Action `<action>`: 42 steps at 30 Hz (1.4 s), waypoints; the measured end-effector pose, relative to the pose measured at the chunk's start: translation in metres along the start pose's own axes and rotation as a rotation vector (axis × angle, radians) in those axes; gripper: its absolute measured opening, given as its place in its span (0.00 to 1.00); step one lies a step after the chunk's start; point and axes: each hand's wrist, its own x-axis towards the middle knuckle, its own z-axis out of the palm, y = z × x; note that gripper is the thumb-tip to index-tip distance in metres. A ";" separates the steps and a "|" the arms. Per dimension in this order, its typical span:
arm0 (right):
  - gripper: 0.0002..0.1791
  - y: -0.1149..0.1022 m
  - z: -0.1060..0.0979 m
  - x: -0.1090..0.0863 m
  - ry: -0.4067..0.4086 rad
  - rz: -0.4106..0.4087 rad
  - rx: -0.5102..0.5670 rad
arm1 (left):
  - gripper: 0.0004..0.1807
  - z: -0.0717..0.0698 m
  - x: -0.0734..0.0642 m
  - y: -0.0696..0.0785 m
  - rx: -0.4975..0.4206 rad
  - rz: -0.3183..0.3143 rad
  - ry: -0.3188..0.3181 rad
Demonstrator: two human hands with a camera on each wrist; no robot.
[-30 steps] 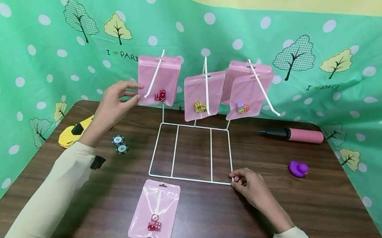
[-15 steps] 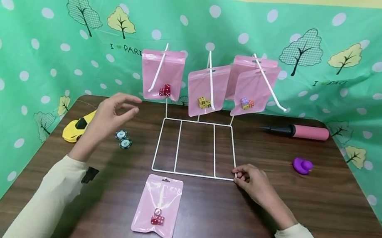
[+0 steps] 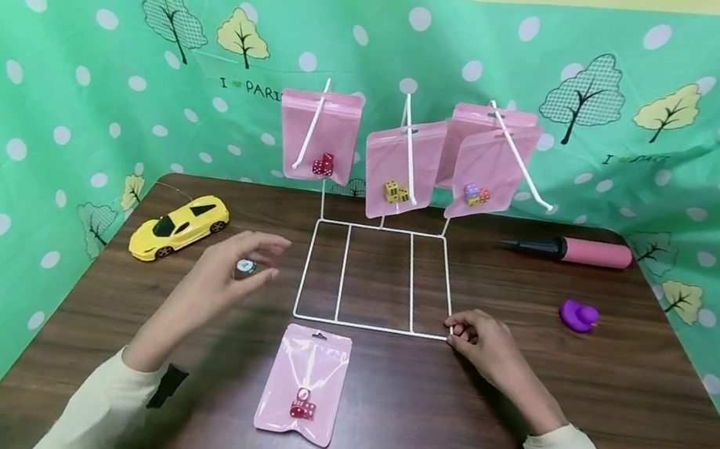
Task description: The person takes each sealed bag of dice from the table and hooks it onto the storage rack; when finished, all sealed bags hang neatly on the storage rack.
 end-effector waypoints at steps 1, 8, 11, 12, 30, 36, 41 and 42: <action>0.07 0.000 0.000 0.000 0.004 0.001 -0.001 | 0.24 0.002 -0.003 0.000 -0.010 -0.002 -0.015; 0.07 0.000 -0.002 -0.001 -0.012 0.017 -0.003 | 0.24 0.014 -0.036 -0.002 -0.112 -0.117 -0.173; 0.07 -0.001 -0.001 0.000 -0.013 0.014 -0.004 | 0.21 0.020 -0.050 -0.001 -0.121 -0.173 -0.217; 0.06 -0.001 -0.001 0.000 -0.013 0.012 -0.003 | 0.21 0.022 -0.053 0.000 -0.108 -0.184 -0.226; 0.07 -0.001 -0.001 -0.001 -0.001 0.004 0.000 | 0.19 0.065 -0.092 -0.027 0.032 -0.262 -0.297; 0.07 -0.001 0.000 -0.001 0.002 -0.001 -0.001 | 0.20 0.061 -0.086 -0.001 0.028 -0.388 -0.326; 0.07 0.000 0.002 -0.001 0.001 -0.007 -0.002 | 0.18 0.064 -0.087 0.004 0.055 -0.357 -0.325; 0.08 0.000 0.002 -0.001 0.003 -0.009 -0.002 | 0.17 0.065 -0.086 0.004 0.060 -0.350 -0.324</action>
